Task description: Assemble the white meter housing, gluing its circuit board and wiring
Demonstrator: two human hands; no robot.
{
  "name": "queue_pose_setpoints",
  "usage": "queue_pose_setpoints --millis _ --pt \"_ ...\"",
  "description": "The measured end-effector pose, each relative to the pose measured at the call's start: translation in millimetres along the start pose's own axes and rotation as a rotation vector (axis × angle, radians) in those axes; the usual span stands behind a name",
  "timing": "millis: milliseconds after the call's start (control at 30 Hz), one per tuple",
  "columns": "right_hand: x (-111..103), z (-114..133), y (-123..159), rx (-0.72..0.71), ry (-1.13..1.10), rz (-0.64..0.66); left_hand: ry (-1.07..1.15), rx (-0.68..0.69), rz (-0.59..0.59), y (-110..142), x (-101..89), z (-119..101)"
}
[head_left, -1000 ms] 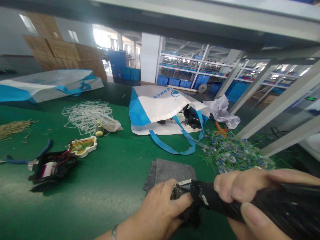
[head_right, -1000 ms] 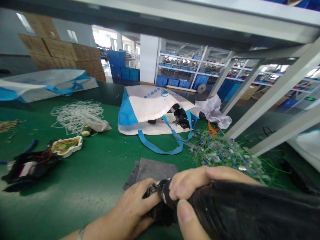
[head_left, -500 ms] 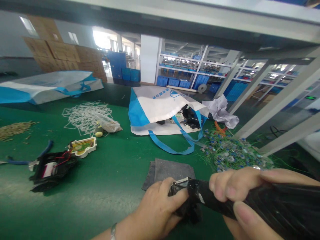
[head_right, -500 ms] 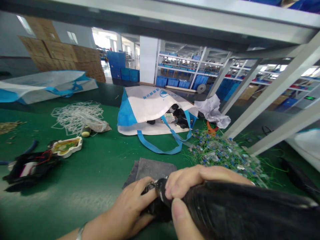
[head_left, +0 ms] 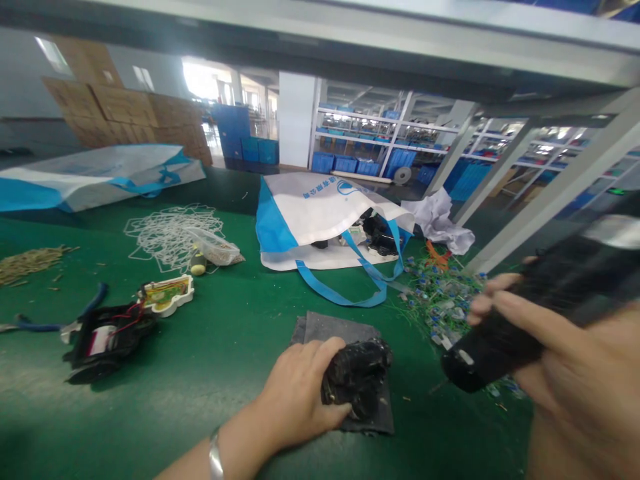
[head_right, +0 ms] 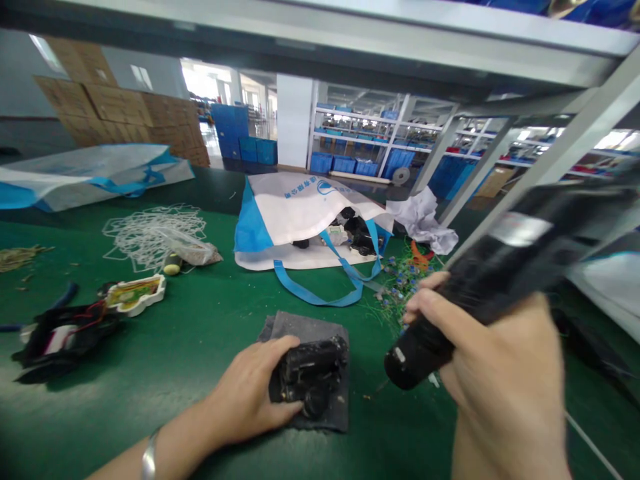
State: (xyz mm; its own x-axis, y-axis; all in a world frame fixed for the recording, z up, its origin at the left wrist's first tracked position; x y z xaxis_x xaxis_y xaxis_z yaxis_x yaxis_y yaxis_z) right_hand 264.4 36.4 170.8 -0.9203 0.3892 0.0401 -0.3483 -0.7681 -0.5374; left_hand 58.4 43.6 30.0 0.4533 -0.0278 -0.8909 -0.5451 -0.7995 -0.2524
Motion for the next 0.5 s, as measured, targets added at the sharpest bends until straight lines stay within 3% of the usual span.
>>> queue_pose_setpoints --millis 33,100,133,200,267,400,500 --pt "1.9 -16.9 -3.8 0.135 0.059 -0.006 -0.010 -0.013 0.003 -0.3 -4.4 3.3" --pt "14.1 -55.6 -3.8 0.399 0.285 0.137 -0.031 -0.015 0.002 -0.3 -13.7 9.3" --pt "19.6 -70.2 -3.0 0.438 0.433 0.224 -0.033 -0.003 -0.003 -0.3 -17.9 11.7" --pt "32.2 -97.4 2.5 0.432 0.788 0.465 -0.006 0.026 -0.024 0.0 -23.7 15.6" --pt "37.0 -119.1 8.3 0.434 0.876 0.548 0.059 0.032 -0.056 0.3 -25.0 19.4" --pt "33.0 -151.9 19.5 0.499 0.997 0.601 0.172 -0.053 -0.050 0.0 -11.1 25.0" --pt "24.6 -162.1 24.8 0.517 1.089 0.614 0.232 -0.160 -0.007 -0.3 1.2 28.6"
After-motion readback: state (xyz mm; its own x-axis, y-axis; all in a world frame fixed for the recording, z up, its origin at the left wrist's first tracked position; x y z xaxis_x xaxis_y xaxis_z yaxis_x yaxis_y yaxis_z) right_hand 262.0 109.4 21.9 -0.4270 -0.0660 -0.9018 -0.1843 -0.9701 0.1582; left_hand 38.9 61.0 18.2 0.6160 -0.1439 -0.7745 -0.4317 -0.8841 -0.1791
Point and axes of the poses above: each hand's wrist, its own y-axis away from the middle knuckle, its own x-axis out of the palm, z = x × y, the point moved 8 cm from there along -y, towards the middle knuckle, and after that the axes turned 13 degrees about -y, right-handed, at the moved point
